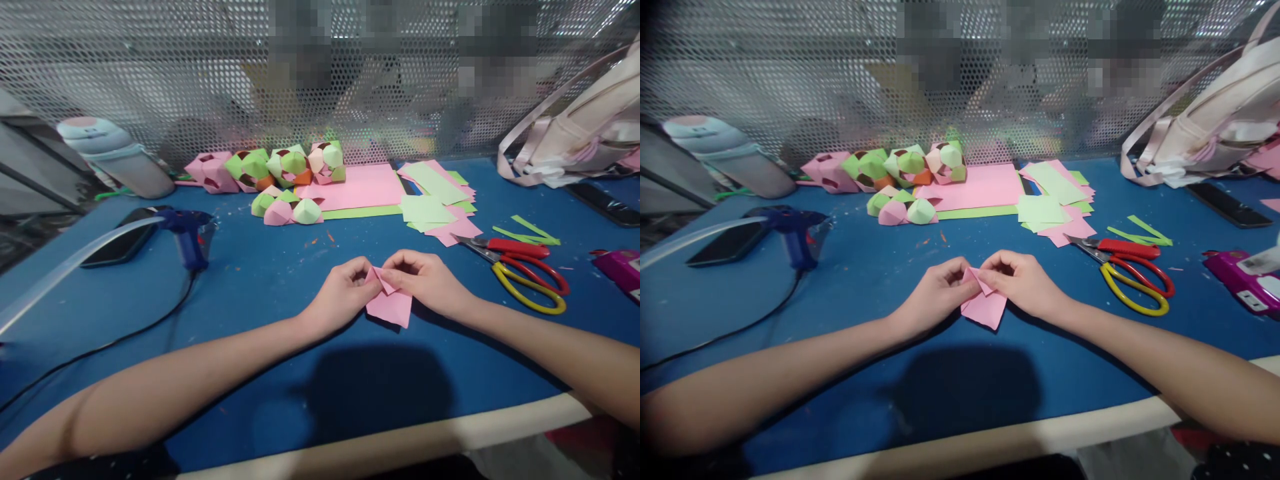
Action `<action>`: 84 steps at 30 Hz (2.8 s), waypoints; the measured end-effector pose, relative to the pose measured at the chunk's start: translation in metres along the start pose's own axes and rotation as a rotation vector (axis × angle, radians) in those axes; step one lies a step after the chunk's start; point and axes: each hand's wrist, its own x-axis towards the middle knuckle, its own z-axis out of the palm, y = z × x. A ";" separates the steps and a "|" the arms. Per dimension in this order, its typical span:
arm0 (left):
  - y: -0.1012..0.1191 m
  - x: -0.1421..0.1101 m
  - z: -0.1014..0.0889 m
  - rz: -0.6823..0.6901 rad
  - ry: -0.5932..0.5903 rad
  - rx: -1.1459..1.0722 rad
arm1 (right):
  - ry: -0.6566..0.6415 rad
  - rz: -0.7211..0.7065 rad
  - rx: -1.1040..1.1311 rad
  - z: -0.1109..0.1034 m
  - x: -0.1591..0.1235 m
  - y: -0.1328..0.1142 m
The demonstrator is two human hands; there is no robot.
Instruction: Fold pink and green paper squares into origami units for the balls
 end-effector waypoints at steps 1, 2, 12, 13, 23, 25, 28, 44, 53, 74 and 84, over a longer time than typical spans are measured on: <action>0.000 0.000 0.000 -0.001 -0.003 -0.004 | 0.004 0.002 0.002 0.000 0.000 0.001; 0.000 0.000 0.000 -0.001 -0.006 -0.008 | 0.010 0.005 0.003 0.001 0.000 0.001; -0.003 -0.001 0.000 -0.040 -0.014 -0.021 | 0.077 -0.052 -0.056 0.004 -0.002 0.002; -0.003 -0.001 0.000 -0.043 -0.019 -0.024 | 0.088 -0.069 -0.078 0.004 -0.003 0.002; 0.006 -0.001 -0.010 -0.125 -0.190 -0.205 | 0.158 -0.203 -0.177 0.002 -0.005 0.003; 0.005 0.000 -0.013 -0.099 -0.205 -0.176 | 0.155 -0.215 -0.188 0.001 -0.005 0.003; 0.004 0.000 -0.014 -0.072 -0.176 -0.048 | 0.142 -0.241 -0.211 0.001 -0.006 0.003; -0.001 -0.001 -0.011 -0.015 -0.106 0.034 | 0.089 -0.268 -0.237 0.003 -0.007 0.003; -0.002 -0.004 -0.005 0.102 -0.064 0.198 | 0.089 -0.429 -0.384 0.007 -0.010 0.000; -0.005 0.002 -0.003 0.058 0.166 -0.018 | 0.194 -0.406 -0.366 -0.006 -0.002 0.004; -0.004 0.004 -0.002 -0.014 0.252 -0.125 | 0.201 -0.257 -0.342 -0.004 -0.001 0.006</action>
